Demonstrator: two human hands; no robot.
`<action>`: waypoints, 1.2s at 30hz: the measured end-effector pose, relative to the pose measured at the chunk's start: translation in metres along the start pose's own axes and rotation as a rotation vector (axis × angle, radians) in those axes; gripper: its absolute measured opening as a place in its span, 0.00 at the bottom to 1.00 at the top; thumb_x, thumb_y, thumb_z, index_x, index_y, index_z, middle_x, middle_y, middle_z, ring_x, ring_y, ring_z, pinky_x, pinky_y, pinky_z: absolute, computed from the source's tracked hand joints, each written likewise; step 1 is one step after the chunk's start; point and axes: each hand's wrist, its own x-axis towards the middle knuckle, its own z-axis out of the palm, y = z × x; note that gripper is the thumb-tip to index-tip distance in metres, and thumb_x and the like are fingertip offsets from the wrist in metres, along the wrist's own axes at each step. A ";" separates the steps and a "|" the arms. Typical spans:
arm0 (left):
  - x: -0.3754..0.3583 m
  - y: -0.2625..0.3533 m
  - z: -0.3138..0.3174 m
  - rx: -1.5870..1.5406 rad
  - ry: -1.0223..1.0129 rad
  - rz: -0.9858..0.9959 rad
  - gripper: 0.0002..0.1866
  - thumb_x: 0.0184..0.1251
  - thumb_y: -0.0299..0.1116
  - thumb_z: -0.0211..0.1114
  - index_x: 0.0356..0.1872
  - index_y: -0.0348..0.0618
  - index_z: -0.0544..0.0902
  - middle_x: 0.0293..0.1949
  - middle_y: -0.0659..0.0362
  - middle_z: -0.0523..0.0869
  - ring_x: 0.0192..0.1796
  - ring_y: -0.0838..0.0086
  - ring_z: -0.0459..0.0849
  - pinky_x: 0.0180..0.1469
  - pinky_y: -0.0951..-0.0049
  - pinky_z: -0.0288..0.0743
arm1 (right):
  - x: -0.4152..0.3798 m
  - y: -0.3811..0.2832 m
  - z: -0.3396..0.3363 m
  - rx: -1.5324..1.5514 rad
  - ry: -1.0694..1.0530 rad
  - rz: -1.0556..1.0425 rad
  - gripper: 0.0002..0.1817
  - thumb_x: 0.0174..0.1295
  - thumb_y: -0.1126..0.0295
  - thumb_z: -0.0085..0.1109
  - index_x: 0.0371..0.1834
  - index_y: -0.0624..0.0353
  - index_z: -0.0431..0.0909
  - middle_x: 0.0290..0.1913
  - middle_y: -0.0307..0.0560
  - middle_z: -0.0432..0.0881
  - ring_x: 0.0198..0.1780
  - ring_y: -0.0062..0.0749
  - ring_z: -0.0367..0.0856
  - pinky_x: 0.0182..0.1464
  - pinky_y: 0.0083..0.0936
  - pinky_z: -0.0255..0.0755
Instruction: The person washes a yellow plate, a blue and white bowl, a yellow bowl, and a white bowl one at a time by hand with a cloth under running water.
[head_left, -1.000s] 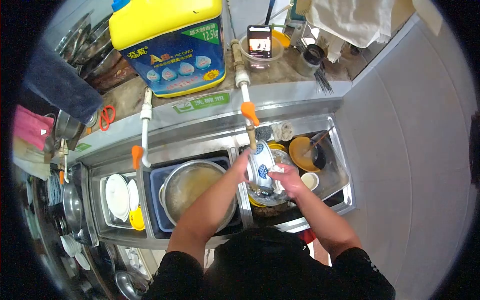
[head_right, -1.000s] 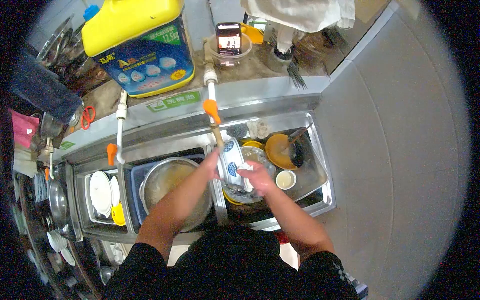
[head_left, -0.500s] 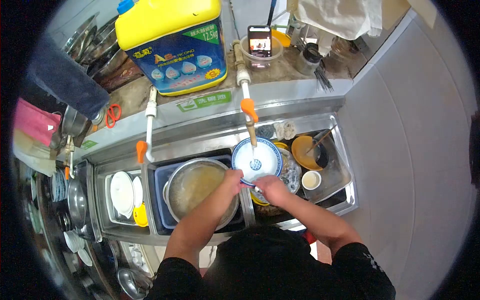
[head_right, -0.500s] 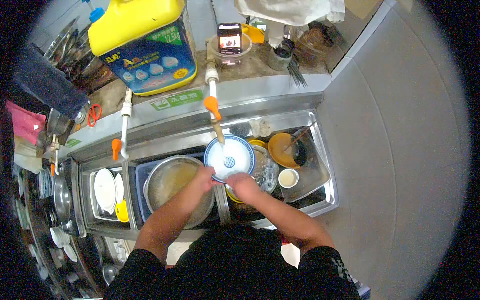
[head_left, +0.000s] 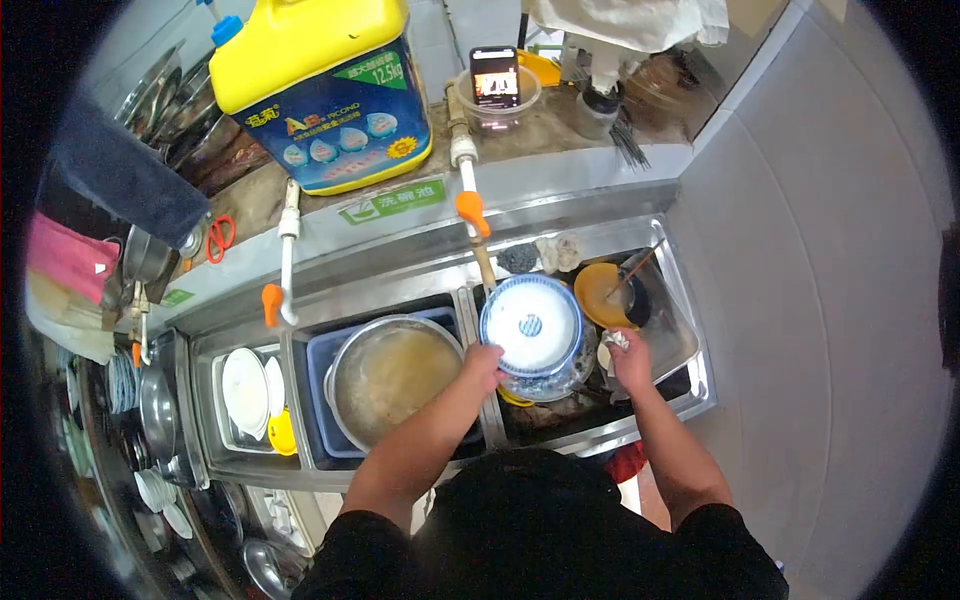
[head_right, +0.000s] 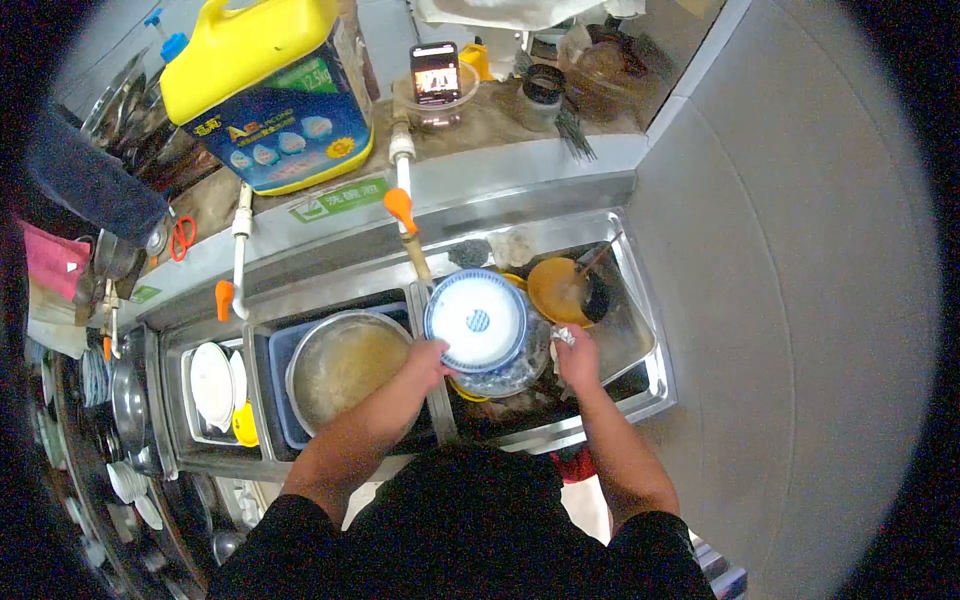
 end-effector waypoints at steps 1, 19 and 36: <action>0.003 0.009 0.008 0.002 -0.004 0.000 0.23 0.54 0.18 0.54 0.55 0.35 0.72 0.42 0.45 0.81 0.35 0.51 0.85 0.30 0.49 0.82 | -0.002 0.001 -0.003 0.033 -0.026 0.029 0.16 0.53 0.73 0.61 0.47 0.58 0.78 0.40 0.60 0.81 0.45 0.54 0.80 0.47 0.39 0.72; -0.005 0.023 0.000 -0.069 0.058 -0.020 0.18 0.60 0.24 0.56 0.53 0.33 0.71 0.49 0.42 0.78 0.43 0.49 0.84 0.36 0.45 0.83 | -0.006 0.012 0.004 0.137 -0.110 0.087 0.14 0.52 0.71 0.64 0.43 0.56 0.81 0.39 0.54 0.83 0.43 0.45 0.81 0.48 0.33 0.72; -0.142 0.156 -0.093 1.827 0.601 0.733 0.18 0.63 0.26 0.50 0.53 0.30 0.70 0.37 0.39 0.83 0.38 0.53 0.86 0.40 0.55 0.80 | -0.048 0.018 0.006 0.080 -0.148 0.080 0.15 0.51 0.72 0.67 0.44 0.55 0.82 0.39 0.52 0.83 0.40 0.37 0.81 0.47 0.32 0.73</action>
